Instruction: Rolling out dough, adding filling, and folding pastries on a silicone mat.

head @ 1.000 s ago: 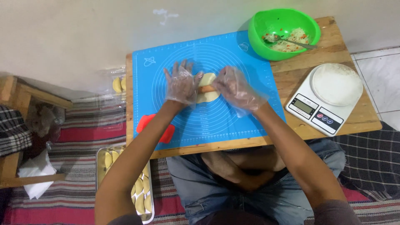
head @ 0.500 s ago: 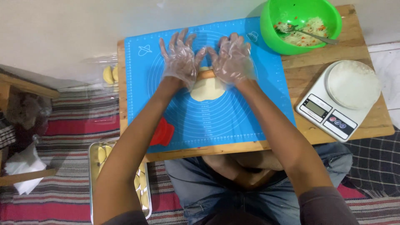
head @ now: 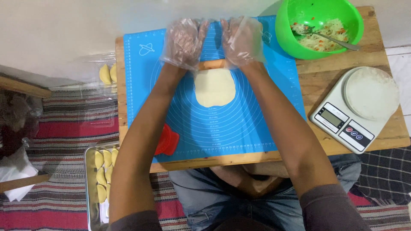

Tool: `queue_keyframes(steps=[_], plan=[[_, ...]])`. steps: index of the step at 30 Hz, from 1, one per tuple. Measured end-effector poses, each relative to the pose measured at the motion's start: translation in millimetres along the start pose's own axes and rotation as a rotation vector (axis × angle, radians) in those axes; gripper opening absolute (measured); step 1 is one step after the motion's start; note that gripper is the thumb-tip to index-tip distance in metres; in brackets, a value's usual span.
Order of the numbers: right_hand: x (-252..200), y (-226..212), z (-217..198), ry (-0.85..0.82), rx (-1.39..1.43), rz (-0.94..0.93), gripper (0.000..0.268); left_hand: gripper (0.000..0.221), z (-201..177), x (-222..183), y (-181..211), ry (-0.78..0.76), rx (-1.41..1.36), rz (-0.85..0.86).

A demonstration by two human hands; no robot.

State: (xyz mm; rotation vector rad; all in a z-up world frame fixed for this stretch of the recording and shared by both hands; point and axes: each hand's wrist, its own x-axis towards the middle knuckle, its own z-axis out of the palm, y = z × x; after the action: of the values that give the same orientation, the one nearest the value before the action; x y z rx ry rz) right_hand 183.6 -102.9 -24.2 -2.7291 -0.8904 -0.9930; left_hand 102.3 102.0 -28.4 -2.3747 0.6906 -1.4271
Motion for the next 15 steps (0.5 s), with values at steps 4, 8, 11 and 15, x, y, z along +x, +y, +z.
queue_keyframes(steps=[4, 8, 11, 15], plan=[[6.7, 5.3, 15.7, 0.057, 0.249, 0.003, 0.053, 0.115, 9.5, 0.8, -9.6, -0.523, 0.048, -0.07], [-14.7, 20.0, 153.9, -0.1, -0.376, -0.236, 0.041, 0.051, 30.4, 28.1, -8.5, -0.449, -0.455, -0.695], [-10.0, 4.0, 64.9, -0.032, -0.254, -0.054, 0.054, 0.095, 47.1, -26.7, -6.6, -0.19, -0.001, -0.072], [-10.0, -15.3, -46.5, -0.44, 0.356, 0.201, 0.062, 0.062, 9.0, -0.1, 7.5, -0.198, 0.103, -0.111]])
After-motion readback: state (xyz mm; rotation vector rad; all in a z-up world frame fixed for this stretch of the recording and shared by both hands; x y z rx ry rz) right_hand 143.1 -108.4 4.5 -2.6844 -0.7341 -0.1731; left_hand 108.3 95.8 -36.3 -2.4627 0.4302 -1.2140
